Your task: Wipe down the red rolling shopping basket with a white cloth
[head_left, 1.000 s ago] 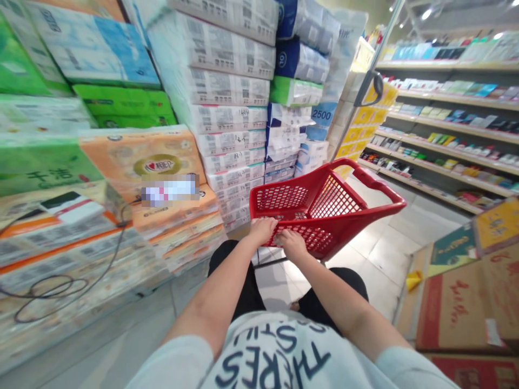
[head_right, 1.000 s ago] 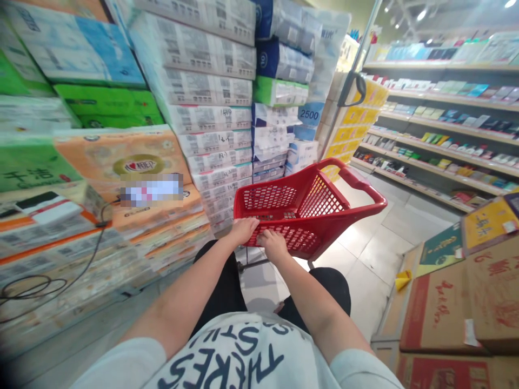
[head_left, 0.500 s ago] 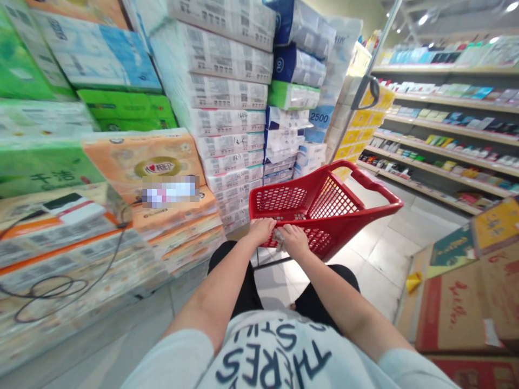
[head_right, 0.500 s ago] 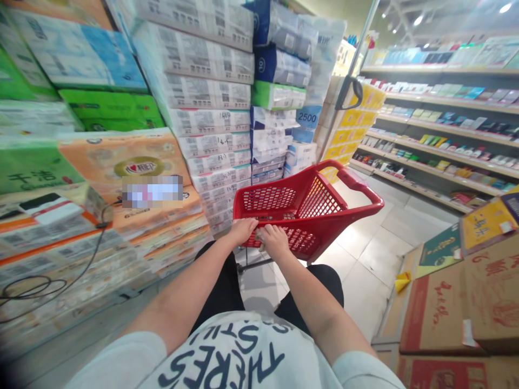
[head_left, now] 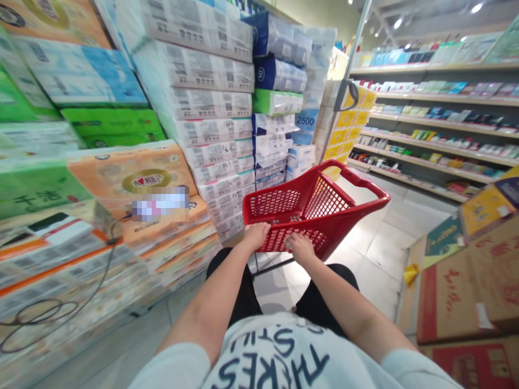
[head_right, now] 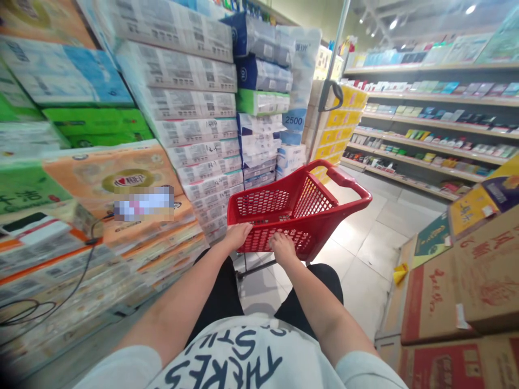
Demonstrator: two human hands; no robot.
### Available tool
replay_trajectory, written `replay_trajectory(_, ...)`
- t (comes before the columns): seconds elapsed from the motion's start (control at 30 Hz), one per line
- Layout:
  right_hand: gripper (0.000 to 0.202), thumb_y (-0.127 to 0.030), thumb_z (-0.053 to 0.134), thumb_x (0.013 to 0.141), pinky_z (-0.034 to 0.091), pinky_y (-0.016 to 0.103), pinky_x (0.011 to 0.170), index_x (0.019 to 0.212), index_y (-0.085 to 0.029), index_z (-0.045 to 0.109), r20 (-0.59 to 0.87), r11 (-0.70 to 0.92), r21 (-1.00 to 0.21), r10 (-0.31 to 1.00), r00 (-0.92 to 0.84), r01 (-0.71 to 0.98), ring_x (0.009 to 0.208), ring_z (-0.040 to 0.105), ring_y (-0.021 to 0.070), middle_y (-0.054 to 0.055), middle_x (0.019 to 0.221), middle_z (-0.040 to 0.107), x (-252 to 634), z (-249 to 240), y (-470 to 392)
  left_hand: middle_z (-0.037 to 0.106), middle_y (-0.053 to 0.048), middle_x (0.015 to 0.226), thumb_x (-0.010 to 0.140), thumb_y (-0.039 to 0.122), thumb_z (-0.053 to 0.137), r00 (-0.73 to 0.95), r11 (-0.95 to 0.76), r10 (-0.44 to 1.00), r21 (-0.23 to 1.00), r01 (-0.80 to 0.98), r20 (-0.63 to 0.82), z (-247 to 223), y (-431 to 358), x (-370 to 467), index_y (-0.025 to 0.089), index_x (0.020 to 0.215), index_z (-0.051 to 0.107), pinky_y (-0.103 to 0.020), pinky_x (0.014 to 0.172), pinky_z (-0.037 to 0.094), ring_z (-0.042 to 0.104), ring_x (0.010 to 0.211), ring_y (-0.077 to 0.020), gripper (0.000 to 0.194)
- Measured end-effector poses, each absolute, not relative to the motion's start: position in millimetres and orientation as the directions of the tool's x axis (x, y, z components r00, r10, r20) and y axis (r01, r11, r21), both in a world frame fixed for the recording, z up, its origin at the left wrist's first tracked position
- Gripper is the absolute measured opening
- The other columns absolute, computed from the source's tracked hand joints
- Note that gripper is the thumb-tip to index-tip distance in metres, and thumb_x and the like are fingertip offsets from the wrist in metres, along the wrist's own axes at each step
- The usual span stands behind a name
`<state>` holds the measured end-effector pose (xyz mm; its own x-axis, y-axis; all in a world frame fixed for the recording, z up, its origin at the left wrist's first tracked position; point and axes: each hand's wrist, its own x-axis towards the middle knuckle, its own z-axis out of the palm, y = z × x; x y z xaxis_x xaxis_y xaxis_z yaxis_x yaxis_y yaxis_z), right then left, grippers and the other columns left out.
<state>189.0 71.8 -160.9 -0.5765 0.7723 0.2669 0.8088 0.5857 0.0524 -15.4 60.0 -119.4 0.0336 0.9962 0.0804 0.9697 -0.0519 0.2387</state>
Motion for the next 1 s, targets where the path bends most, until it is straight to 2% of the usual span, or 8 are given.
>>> replay_trajectory(0.17,0.031,-0.023,0.046,0.092,0.033,0.034,0.087,0.119,-0.022,0.06,0.36,0.558,0.018,0.771,-0.526,0.83,0.101,0.048,0.0227,0.009,0.117,0.058,205,-163,72,0.069,-0.003,0.105,0.1,0.036,0.023,0.031,-0.047,0.997,0.23,0.972,0.072,-120,60,-14,0.023,0.096,0.061,-0.033,0.086,0.04,0.062,0.102,-0.02,0.04)
replay_trajectory(0.33,0.025,-0.02,0.052,0.087,0.034,0.033,0.083,0.109,-0.021,0.064,0.289,0.52,-0.003,0.818,-0.497,0.854,0.097,0.051,0.0224,0.008,0.11,0.061,214,-168,75,0.07,-0.004,0.102,0.1,0.035,0.023,0.026,-0.038,0.998,0.218,0.975,0.057,-118,60,-11,0.023,0.094,0.062,-0.032,0.085,0.04,0.062,0.1,-0.0193,0.041)
replay_trajectory(0.5,0.031,-0.025,0.049,0.091,0.034,0.033,0.088,0.119,-0.022,0.06,0.408,0.493,-0.036,0.801,-0.438,0.869,0.1,0.05,0.0226,0.009,0.114,0.059,221,-170,77,0.069,-0.005,0.103,0.1,0.036,0.022,0.02,-0.032,0.998,0.211,0.977,0.059,-117,60,-8,0.022,0.093,0.061,-0.033,0.085,0.04,0.062,0.1,-0.0197,0.042)
replay_trajectory(0.67,0.028,-0.021,0.051,0.089,0.036,0.032,0.083,0.114,-0.021,0.062,0.32,0.49,-0.06,0.834,-0.449,0.869,0.098,0.052,0.0222,0.008,0.108,0.061,225,-169,79,0.07,-0.005,0.103,0.1,0.036,0.022,0.01,-0.02,0.999,0.212,0.977,0.05,-117,60,-4,0.022,0.093,0.061,-0.033,0.085,0.04,0.063,0.099,-0.0194,0.042)
replay_trajectory(0.8,0.033,-0.018,0.05,0.089,0.036,0.032,0.088,0.12,-0.02,0.06,0.399,0.499,-0.091,0.811,-0.427,0.862,0.104,0.051,0.0222,0.009,0.114,0.06,231,-171,78,0.069,-0.005,0.106,0.1,0.036,0.022,0.005,-0.015,0.999,0.213,0.977,0.046,-116,60,-1,0.022,0.095,0.061,-0.033,0.086,0.04,0.063,0.101,-0.0199,0.042)
replay_trajectory(0.93,0.024,-0.021,0.057,0.085,0.038,0.031,0.082,0.107,-0.02,0.066,0.324,0.447,-0.135,0.864,-0.387,0.885,0.095,0.055,0.0219,0.008,0.105,0.063,238,-174,76,0.069,-0.005,0.105,0.1,0.036,0.022,0.003,-0.012,0.999,0.213,0.977,0.044,-114,58,0,0.022,0.096,0.062,-0.033,0.086,0.04,0.063,0.101,-0.0203,0.042)
replay_trajectory(1.0,0.024,-0.021,0.055,0.087,0.039,0.03,0.081,0.109,-0.021,0.065,0.348,0.434,-0.166,0.866,-0.36,0.885,0.094,0.055,0.0206,0.007,0.106,0.063,238,-174,76,0.07,-0.006,0.103,0.1,0.036,0.022,0.001,-0.01,0.999,0.213,0.977,0.045,-114,58,1,0.022,0.095,0.062,-0.033,0.086,0.04,0.063,0.1,-0.0206,0.042)
